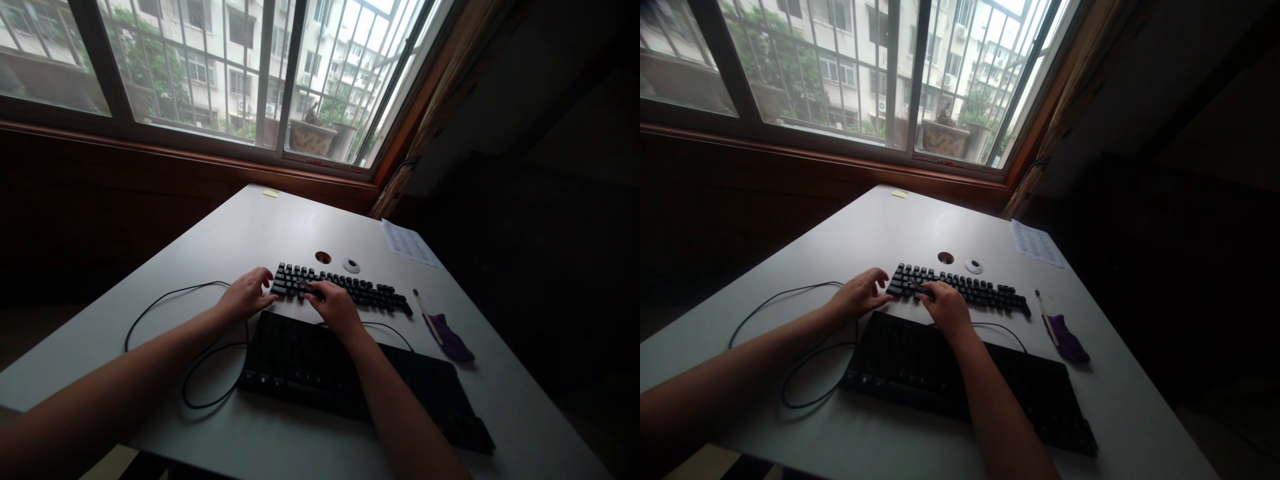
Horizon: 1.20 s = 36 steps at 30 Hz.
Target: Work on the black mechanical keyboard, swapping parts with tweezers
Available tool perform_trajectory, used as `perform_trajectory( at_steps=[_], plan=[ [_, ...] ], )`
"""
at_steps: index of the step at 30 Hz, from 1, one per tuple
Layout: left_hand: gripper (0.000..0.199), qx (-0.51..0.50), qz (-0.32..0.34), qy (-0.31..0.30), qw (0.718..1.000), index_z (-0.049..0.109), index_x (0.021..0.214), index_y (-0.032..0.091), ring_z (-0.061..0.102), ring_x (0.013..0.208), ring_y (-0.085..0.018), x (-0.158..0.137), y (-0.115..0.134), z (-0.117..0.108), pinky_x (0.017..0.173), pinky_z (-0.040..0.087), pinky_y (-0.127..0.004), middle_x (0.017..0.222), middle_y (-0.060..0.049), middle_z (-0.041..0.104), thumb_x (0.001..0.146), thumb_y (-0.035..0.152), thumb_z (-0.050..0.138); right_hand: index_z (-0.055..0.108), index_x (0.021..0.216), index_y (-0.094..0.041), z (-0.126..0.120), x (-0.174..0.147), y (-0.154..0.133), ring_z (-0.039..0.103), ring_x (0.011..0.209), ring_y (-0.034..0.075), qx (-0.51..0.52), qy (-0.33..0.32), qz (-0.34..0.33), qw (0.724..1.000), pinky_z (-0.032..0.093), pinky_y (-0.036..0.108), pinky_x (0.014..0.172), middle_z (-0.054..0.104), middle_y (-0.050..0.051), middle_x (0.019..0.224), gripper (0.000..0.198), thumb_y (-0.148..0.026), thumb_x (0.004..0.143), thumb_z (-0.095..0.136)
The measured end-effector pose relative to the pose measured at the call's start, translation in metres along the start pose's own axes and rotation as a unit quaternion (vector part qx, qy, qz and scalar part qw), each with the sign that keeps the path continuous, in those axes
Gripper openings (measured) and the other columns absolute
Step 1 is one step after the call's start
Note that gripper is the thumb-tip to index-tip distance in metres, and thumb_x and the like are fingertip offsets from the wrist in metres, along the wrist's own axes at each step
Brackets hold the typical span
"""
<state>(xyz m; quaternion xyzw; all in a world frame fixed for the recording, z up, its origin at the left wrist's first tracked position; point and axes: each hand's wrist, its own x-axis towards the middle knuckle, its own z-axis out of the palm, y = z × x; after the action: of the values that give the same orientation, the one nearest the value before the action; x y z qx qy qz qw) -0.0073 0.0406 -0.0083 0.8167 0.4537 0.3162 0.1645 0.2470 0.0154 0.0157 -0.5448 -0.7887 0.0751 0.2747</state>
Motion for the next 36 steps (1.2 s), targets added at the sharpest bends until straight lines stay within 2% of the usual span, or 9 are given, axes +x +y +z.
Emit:
perform_trajectory(
  at_steps=[3, 6, 16, 20, 25, 30, 36],
  plan=[
    [0.026, 0.006, -0.003, 0.003, 1.000, 0.053, 0.102, 0.022, 0.061, 0.070, -0.016, -0.0007, 0.0012, -0.0003, 0.062, 0.047, -0.026, 0.092, -0.001, 0.063, 0.082, 0.031, 0.068, 0.074, 0.105, -0.023, -0.0047, -0.0016, 0.0030, 0.070, 0.086, 0.020, 0.006, 0.013, -0.002, 1.000, 0.054, 0.030, 0.079, 0.073, 0.005, 0.096, 0.019, -0.025, 0.087, 0.068],
    [0.023, 0.008, 0.008, 0.005, 1.000, 0.053, 0.100, 0.022, 0.061, 0.069, -0.016, -0.0009, 0.0019, -0.0012, 0.063, 0.047, -0.026, 0.090, 0.000, 0.063, 0.083, 0.029, 0.067, 0.076, 0.103, -0.025, -0.0060, -0.0035, 0.0043, 0.070, 0.079, 0.018, 0.021, -0.002, -0.020, 1.000, 0.055, 0.028, 0.076, 0.072, 0.003, 0.092, 0.018, -0.023, 0.086, 0.069],
    [0.022, 0.055, 0.033, 0.010, 0.998, 0.058, 0.104, 0.023, 0.059, 0.069, -0.016, 0.0000, 0.0016, 0.0013, 0.068, 0.047, -0.028, 0.090, 0.000, 0.061, 0.084, 0.025, 0.067, 0.078, 0.101, -0.029, -0.0042, -0.0064, -0.0007, 0.070, 0.088, 0.018, 0.028, -0.056, -0.036, 0.997, 0.055, 0.030, 0.084, 0.072, 0.002, 0.104, 0.026, -0.015, 0.082, 0.070],
    [0.023, 0.067, 0.059, 0.016, 0.996, 0.064, 0.109, 0.025, 0.059, 0.071, -0.014, 0.0002, 0.0013, 0.0012, 0.066, 0.048, -0.026, 0.099, -0.002, 0.059, 0.087, 0.024, 0.067, 0.077, 0.106, -0.030, -0.0036, -0.0069, -0.0008, 0.070, 0.088, 0.018, 0.034, -0.064, -0.037, 0.997, 0.055, 0.029, 0.084, 0.072, 0.002, 0.104, 0.026, -0.018, 0.085, 0.068],
    [0.020, 0.101, 0.099, 0.037, 0.989, 0.072, 0.106, 0.027, 0.059, 0.079, -0.016, 0.0002, 0.0045, -0.0017, 0.074, 0.051, -0.029, 0.102, -0.004, 0.057, 0.087, 0.021, 0.067, 0.075, 0.111, -0.030, -0.0027, -0.0061, -0.0012, 0.070, 0.088, 0.017, 0.038, -0.063, -0.031, 0.997, 0.055, 0.029, 0.082, 0.072, 0.002, 0.104, 0.026, -0.023, 0.087, 0.067],
    [0.017, 0.097, 0.101, 0.021, 0.990, 0.075, 0.102, 0.027, 0.057, 0.066, -0.010, 0.0011, 0.0040, 0.0000, 0.068, 0.051, -0.026, 0.102, -0.004, 0.057, 0.088, 0.022, 0.067, 0.075, 0.112, -0.031, -0.0016, -0.0055, -0.0013, 0.070, 0.090, 0.018, 0.043, -0.074, -0.032, 0.996, 0.055, 0.029, 0.086, 0.071, 0.002, 0.105, 0.028, -0.022, 0.087, 0.067],
    [0.018, 0.085, 0.106, 0.022, 0.990, 0.075, 0.102, 0.029, 0.058, 0.066, -0.010, 0.0008, 0.0012, 0.0035, 0.067, 0.051, -0.025, 0.102, -0.003, 0.057, 0.088, 0.021, 0.067, 0.074, 0.113, -0.031, 0.0012, -0.0046, -0.0003, 0.070, 0.089, 0.018, 0.050, -0.075, -0.028, 0.996, 0.055, 0.029, 0.084, 0.070, 0.003, 0.105, 0.029, -0.022, 0.086, 0.068]
  ],
)
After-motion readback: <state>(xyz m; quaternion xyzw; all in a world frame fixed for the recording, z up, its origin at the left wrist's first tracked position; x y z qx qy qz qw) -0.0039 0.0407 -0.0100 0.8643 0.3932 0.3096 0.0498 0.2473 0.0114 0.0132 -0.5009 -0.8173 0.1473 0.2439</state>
